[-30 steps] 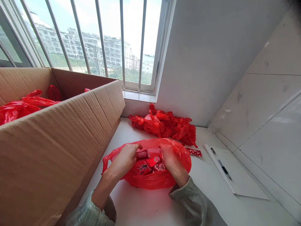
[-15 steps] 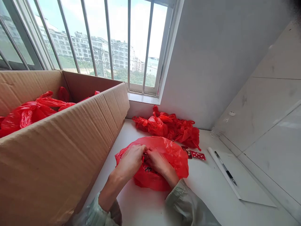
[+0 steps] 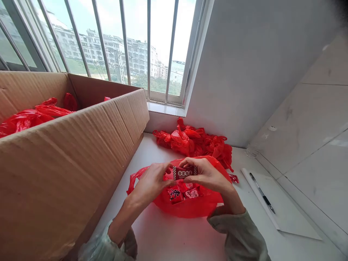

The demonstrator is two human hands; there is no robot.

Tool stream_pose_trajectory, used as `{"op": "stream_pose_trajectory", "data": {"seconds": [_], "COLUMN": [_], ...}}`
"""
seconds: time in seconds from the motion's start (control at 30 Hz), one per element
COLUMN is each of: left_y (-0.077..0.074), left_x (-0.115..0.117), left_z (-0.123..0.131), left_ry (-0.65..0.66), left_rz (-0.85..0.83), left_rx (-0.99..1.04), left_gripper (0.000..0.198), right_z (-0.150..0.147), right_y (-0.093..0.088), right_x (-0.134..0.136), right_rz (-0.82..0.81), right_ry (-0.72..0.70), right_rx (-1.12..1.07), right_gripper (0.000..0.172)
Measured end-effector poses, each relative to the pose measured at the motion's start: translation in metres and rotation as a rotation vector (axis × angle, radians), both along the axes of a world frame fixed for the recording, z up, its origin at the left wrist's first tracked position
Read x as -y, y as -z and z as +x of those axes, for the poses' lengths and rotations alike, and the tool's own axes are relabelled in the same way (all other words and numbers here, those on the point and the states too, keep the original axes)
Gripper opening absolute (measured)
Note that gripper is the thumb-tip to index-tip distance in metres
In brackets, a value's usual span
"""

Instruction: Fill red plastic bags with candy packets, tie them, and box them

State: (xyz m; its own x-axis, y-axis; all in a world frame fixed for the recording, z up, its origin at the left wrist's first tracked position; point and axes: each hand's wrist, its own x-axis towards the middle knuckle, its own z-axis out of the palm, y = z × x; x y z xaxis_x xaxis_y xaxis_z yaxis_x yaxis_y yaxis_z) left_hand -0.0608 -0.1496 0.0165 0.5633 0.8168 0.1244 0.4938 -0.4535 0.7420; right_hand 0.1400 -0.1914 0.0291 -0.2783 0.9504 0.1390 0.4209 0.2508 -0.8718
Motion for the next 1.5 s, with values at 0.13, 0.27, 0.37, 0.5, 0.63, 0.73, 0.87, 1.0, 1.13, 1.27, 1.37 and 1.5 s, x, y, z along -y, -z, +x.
{"op": "stream_pose_trajectory", "data": {"seconds": [0.13, 0.27, 0.37, 0.5, 0.63, 0.73, 0.87, 1.0, 1.13, 1.27, 1.37, 1.5], "left_y": [-0.017, -0.017, -0.019, -0.023, -0.024, -0.023, -0.023, -0.026, -0.026, -0.024, -0.022, -0.022], "left_x": [0.004, 0.009, 0.012, 0.015, 0.015, 0.013, 0.012, 0.012, 0.012, 0.013, 0.014, 0.014], "left_z": [0.005, 0.012, 0.015, 0.015, 0.016, 0.015, 0.013, 0.011, 0.013, 0.018, 0.02, 0.018], "left_ry": [0.107, 0.139, 0.155, 0.082, 0.028, 0.004, 0.012, 0.005, -0.052, -0.07, -0.075, -0.061], "left_rz": [-0.254, -0.305, -0.321, -0.296, -0.262, -0.226, -0.202, -0.231, -0.247, -0.307, -0.344, -0.329], "left_rx": [0.258, 0.409, 0.466, 0.506, 0.491, 0.474, 0.434, 0.462, 0.506, 0.606, 0.68, 0.664], "left_gripper": [0.03, 0.029, 0.029, 0.032, 0.032, 0.033, 0.026, 0.025, 0.021, 0.022, 0.024, 0.025], "right_z": [0.008, 0.008, 0.007, 0.01, 0.009, 0.007, 0.003, -0.002, -0.005, -0.003, -0.001, 0.001], "right_y": [-0.019, -0.028, -0.029, -0.026, -0.022, -0.02, -0.02, -0.02, -0.018, -0.017, -0.018, -0.019], "right_x": [0.014, 0.024, 0.026, 0.02, 0.014, 0.013, 0.013, 0.014, 0.012, 0.011, 0.011, 0.012], "right_rz": [0.04, 0.02, 0.001, -0.038, -0.02, 0.017, 0.067, 0.118, 0.141, 0.137, 0.12, 0.094], "right_ry": [0.101, 0.055, 0.073, 0.102, 0.137, 0.174, 0.189, 0.172, 0.185, 0.184, 0.183, 0.191], "right_rx": [-0.055, -0.08, -0.114, -0.252, -0.288, -0.274, -0.218, -0.144, -0.144, -0.178, -0.205, -0.266], "right_gripper": [0.025, 0.021, 0.027, 0.023, 0.02, 0.02, 0.016, 0.013, 0.015, 0.02, 0.021, 0.017]}}
